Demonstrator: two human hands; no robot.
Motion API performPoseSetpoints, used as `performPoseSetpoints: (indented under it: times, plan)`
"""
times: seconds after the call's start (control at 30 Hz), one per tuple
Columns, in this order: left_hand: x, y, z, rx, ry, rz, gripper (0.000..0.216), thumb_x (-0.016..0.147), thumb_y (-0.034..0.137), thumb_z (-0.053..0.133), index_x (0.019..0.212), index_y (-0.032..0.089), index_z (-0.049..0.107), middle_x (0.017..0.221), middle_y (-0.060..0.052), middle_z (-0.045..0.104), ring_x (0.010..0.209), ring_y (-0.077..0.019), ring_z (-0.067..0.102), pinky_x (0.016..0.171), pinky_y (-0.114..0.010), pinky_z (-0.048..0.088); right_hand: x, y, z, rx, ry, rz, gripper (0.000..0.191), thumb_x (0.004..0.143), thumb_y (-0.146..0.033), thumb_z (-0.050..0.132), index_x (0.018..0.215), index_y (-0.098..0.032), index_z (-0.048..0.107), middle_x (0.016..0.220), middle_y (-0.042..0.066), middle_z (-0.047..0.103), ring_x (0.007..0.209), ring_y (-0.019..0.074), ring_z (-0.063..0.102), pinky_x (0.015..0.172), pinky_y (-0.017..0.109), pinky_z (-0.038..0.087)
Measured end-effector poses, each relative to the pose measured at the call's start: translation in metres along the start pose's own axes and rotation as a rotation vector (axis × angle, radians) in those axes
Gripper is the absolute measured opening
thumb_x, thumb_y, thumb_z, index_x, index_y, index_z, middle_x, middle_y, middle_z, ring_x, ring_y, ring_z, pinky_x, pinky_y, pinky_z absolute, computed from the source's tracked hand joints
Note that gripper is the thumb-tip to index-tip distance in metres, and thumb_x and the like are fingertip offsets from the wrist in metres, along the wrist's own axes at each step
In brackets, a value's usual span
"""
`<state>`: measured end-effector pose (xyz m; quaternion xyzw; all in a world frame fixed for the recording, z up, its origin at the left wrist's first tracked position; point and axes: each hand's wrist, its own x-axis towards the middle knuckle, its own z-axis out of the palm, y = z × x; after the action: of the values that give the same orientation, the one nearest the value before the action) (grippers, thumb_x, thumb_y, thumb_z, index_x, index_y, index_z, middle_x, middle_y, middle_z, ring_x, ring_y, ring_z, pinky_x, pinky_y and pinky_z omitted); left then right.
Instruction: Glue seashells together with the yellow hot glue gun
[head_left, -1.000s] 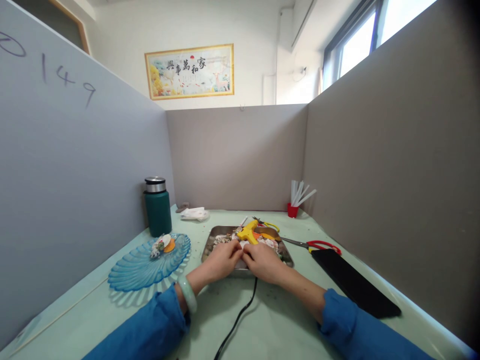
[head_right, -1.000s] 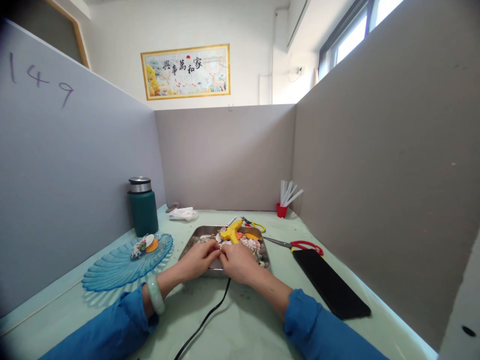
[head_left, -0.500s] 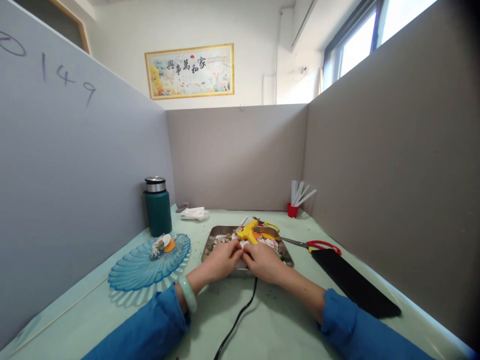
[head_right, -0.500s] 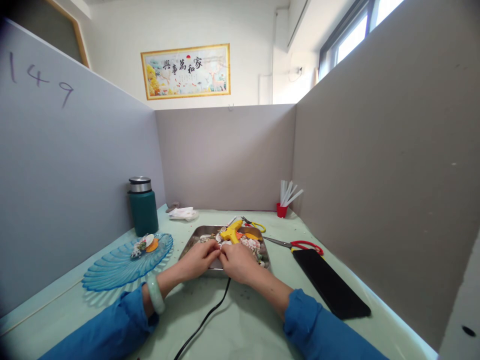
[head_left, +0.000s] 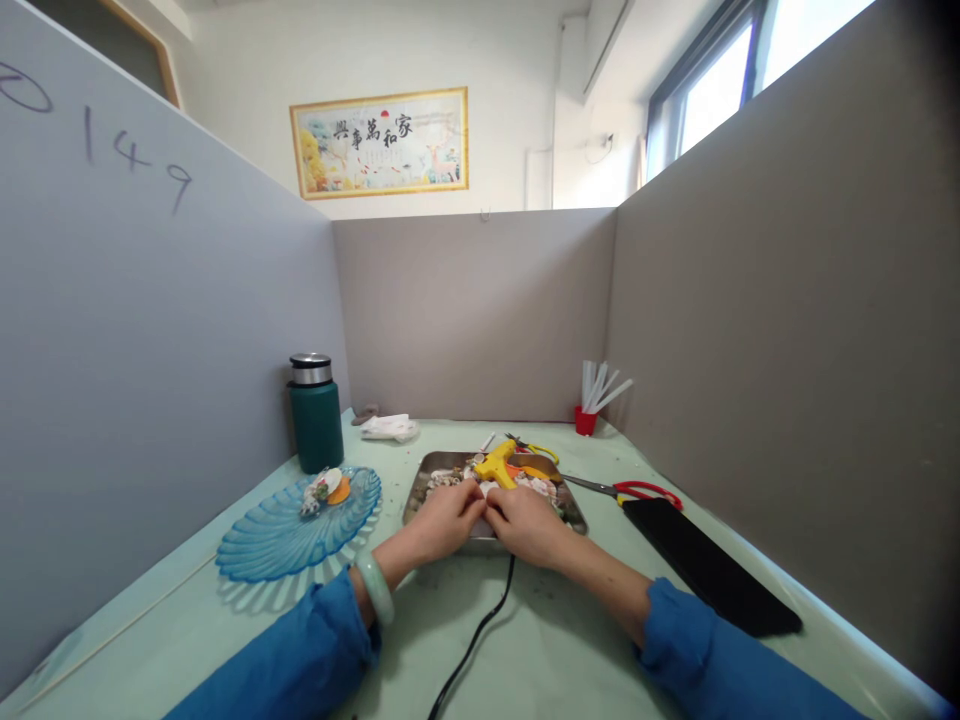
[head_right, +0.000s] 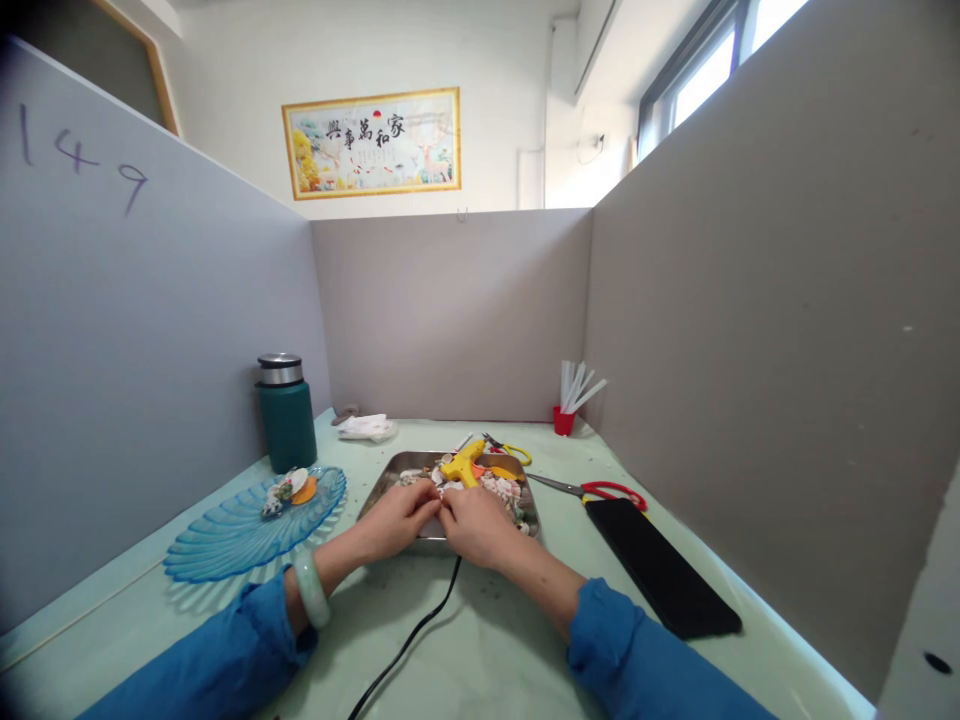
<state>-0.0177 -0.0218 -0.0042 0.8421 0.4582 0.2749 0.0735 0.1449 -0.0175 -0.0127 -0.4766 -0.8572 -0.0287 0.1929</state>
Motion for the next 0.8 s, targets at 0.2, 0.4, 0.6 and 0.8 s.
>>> performPoseSetpoints:
  times: [0.2, 0.4, 0.6, 0.8]
  plan:
    - [0.0004, 0.0003, 0.0003, -0.009, -0.008, -0.006, 0.020, 0.085, 0.030, 0.038, 0.080, 0.017, 0.053, 0.076, -0.003, 0.061, 0.070, -0.0148, 0.053, 0.060, -0.023, 0.032, -0.0001, -0.0013, -0.0014, -0.001, 0.005, 0.005, 0.032, 0.088, -0.034, 0.035, 0.086, -0.017, 0.063, 0.077, 0.006, 0.064, 0.068, 0.0156, 0.054, 0.055, 0.025, 0.024]
    - [0.0003, 0.0004, -0.0002, -0.004, -0.002, 0.000, 0.020, 0.085, 0.030, 0.038, 0.079, 0.018, 0.053, 0.075, -0.003, 0.060, 0.069, -0.0146, 0.053, 0.060, -0.023, 0.032, -0.0004, -0.0031, -0.0044, 0.005, 0.006, 0.000, 0.031, 0.087, -0.031, 0.036, 0.086, -0.017, 0.064, 0.077, 0.006, 0.065, 0.068, 0.0155, 0.054, 0.056, 0.025, 0.024]
    - [-0.0006, 0.0014, 0.0001, -0.001, -0.003, 0.005, 0.020, 0.085, 0.029, 0.037, 0.079, 0.018, 0.052, 0.076, -0.003, 0.061, 0.069, -0.0148, 0.052, 0.060, -0.023, 0.032, 0.0003, -0.0019, -0.0029, -0.011, 0.021, -0.010, 0.031, 0.087, -0.032, 0.036, 0.084, -0.018, 0.063, 0.076, 0.006, 0.065, 0.067, 0.0156, 0.054, 0.054, 0.025, 0.023]
    - [-0.0016, 0.0014, 0.0006, 0.031, 0.009, 0.012, 0.019, 0.085, 0.029, 0.036, 0.080, 0.019, 0.052, 0.077, -0.003, 0.061, 0.069, -0.0151, 0.053, 0.060, -0.023, 0.032, 0.0000, -0.0012, -0.0007, -0.016, 0.015, -0.011, 0.029, 0.087, -0.030, 0.037, 0.084, -0.018, 0.062, 0.077, 0.006, 0.065, 0.067, 0.0154, 0.054, 0.054, 0.025, 0.023]
